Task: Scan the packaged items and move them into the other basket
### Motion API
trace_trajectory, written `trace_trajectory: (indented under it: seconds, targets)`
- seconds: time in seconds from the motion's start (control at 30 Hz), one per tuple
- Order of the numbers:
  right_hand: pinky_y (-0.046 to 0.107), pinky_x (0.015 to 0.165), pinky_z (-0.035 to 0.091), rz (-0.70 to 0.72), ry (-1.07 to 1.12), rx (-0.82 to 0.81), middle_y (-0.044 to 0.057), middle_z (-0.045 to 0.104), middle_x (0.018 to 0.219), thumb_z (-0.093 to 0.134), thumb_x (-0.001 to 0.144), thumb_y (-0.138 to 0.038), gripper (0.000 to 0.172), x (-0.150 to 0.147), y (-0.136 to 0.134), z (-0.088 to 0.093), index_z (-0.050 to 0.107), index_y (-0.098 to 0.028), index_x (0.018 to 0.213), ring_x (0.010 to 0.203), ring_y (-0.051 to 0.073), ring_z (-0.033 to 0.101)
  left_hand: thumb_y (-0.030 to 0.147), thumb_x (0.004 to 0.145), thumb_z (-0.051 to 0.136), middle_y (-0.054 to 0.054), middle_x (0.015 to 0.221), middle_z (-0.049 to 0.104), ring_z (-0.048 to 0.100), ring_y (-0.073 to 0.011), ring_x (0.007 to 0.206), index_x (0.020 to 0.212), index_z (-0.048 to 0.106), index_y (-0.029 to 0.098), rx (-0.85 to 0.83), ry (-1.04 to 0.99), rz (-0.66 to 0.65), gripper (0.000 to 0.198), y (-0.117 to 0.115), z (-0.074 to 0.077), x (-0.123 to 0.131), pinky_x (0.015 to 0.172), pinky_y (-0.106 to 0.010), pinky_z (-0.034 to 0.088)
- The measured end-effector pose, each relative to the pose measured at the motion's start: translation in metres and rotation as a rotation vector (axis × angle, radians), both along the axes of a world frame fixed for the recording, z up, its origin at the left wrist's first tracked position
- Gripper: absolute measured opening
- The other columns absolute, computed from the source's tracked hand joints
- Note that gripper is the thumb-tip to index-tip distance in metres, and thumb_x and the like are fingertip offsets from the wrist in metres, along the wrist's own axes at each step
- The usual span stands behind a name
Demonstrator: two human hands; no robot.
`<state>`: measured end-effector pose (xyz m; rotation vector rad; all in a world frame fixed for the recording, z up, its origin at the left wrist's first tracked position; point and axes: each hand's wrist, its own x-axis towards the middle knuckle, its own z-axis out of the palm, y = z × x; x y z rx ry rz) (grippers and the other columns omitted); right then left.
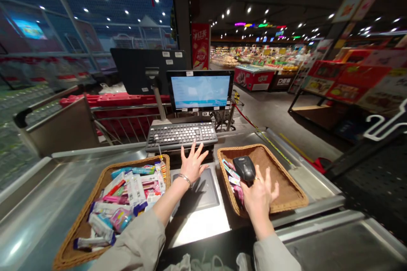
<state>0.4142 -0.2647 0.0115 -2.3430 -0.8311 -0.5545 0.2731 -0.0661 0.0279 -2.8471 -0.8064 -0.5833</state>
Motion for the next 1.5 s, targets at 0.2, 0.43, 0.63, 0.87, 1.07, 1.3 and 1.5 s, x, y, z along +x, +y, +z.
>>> trace_trajectory:
  seconds: [0.2,0.43,0.63,0.87,1.07,1.3,1.5]
  targets:
    - [0.053,0.107,0.012,0.045,-0.004,-0.012,0.014,0.059,0.129,0.037,0.087,-0.046,0.048,-0.011,0.014,0.001,0.063,-0.014,0.112,0.139,0.028,0.026,0.053,0.083,0.059,-0.004,0.156,0.027,0.013,-0.0349,0.146,0.139,0.045,0.036,-0.036,0.029,0.036,0.06,0.007,-0.002,-0.035,0.109,-0.073,-0.002]
    - [0.053,0.107,0.011,0.148,-0.033,0.018,0.014,0.061,0.126,0.038,0.085,-0.044,0.048,-0.029,0.034,0.001,0.062,-0.013,0.113,0.139,0.029,0.027,0.05,0.082,0.062,-0.003,0.156,0.027,0.013,-0.0354,0.146,0.138,0.045,0.037,-0.062,0.061,0.148,0.06,0.021,-0.006,-0.083,0.109,-0.073,0.002]
    - [0.052,0.107,0.013,0.216,-0.054,-0.025,0.013,0.062,0.125,0.039,0.083,-0.043,0.049,-0.045,0.052,-0.004,0.063,-0.012,0.112,0.138,0.028,0.027,0.049,0.082,0.063,-0.004,0.156,0.027,0.013,-0.0343,0.146,0.137,0.046,0.036,-0.079,0.087,0.267,0.06,0.031,-0.011,-0.127,0.108,-0.074,0.002]
    - [0.053,0.106,0.016,0.333,-0.085,-0.052,0.011,0.06,0.128,0.042,0.081,-0.036,0.04,-0.066,0.07,-0.006,0.064,-0.014,0.107,0.138,0.028,0.027,0.046,0.083,0.063,-0.004,0.156,0.029,0.015,-0.0357,0.145,0.135,0.048,0.038,-0.106,0.119,0.397,0.055,0.037,-0.016,-0.17,0.108,-0.075,0.004]
    - [0.052,0.106,0.017,0.384,-0.078,-0.068,0.011,0.058,0.131,0.041,0.083,-0.033,0.04,-0.079,0.08,-0.003,0.062,-0.015,0.112,0.139,0.028,0.026,0.04,0.082,0.065,-0.004,0.156,0.029,0.014,-0.0357,0.145,0.135,0.047,0.042,-0.095,0.156,0.396,0.056,0.044,-0.018,-0.18,0.107,-0.075,0.002]
    - [0.055,0.106,0.018,0.404,-0.072,-0.104,0.012,0.058,0.13,0.043,0.081,-0.033,0.041,-0.081,0.087,-0.006,0.062,-0.014,0.112,0.139,0.029,0.026,0.035,0.081,0.066,-0.004,0.156,0.028,0.014,-0.0339,0.146,0.128,0.055,0.04,-0.082,0.177,0.285,0.048,0.061,-0.018,-0.165,0.109,-0.072,-0.002]
    - [0.053,0.108,0.017,0.381,-0.044,-0.122,0.012,0.057,0.132,0.041,0.082,-0.034,0.044,-0.078,0.092,-0.003,0.062,-0.014,0.113,0.139,0.028,0.026,0.031,0.078,0.066,-0.003,0.155,0.032,0.014,-0.0344,0.146,0.112,0.064,0.032,-0.101,0.147,0.236,0.034,0.074,-0.021,-0.155,0.11,-0.069,-0.008]
